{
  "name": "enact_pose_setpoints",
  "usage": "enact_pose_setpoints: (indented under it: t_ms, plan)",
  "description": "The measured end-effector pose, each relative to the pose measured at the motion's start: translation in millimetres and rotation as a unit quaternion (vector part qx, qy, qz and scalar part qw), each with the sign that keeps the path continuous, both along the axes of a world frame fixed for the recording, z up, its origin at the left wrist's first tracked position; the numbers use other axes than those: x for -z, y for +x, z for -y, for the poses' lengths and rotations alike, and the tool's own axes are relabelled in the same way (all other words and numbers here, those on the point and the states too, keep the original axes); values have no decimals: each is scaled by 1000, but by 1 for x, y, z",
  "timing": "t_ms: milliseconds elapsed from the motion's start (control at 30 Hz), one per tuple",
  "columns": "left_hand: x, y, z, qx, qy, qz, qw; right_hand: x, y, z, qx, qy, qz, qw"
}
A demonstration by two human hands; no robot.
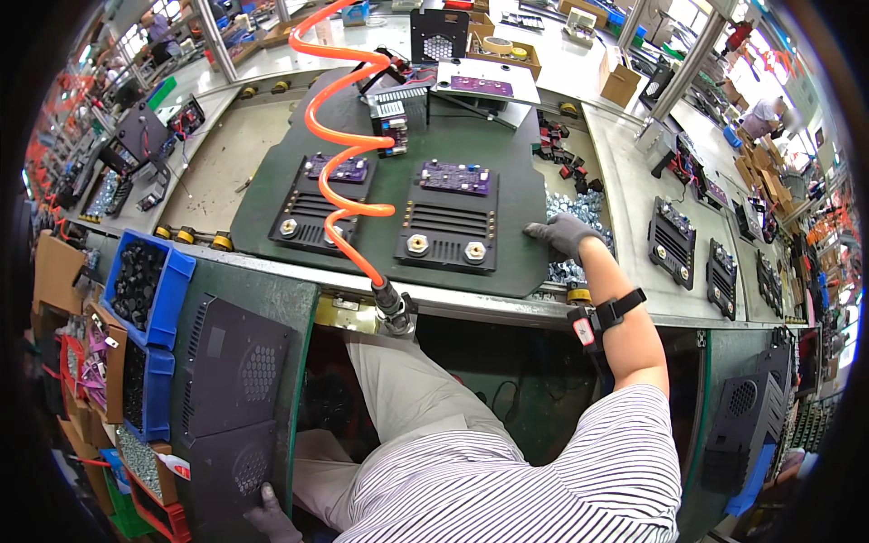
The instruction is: Assembling and fastening components into an electronics enclosure using an electric screwdriver and hand tools.
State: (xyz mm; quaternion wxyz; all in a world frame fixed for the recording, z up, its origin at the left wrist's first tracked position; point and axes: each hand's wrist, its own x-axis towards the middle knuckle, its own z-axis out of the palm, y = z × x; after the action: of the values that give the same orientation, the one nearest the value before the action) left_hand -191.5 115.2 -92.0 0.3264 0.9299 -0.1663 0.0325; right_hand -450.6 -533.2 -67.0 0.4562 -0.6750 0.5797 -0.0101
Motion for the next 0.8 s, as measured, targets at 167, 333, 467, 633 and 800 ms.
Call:
enact_pose_setpoints:
  t_ms: [167,333,467,633,800]
  plan:
    - [-21,-6,22,-2,-27,-2,1000,-26,53,13,-110,48,-108,987]
    - [-22,-7,24,-12,-5,7,1000,-32,92,19,-181,73,-128,972]
    - [-9,-8,7,-28,16,-20,999,-34,101,59,-288,169,-123,934]
    - [27,-5,-28,-17,70,21,997,3,110,143,-107,-221,-67,967]
    - [40,7,-25,34,-56,20,998,91,123,200,-164,-377,14,911]
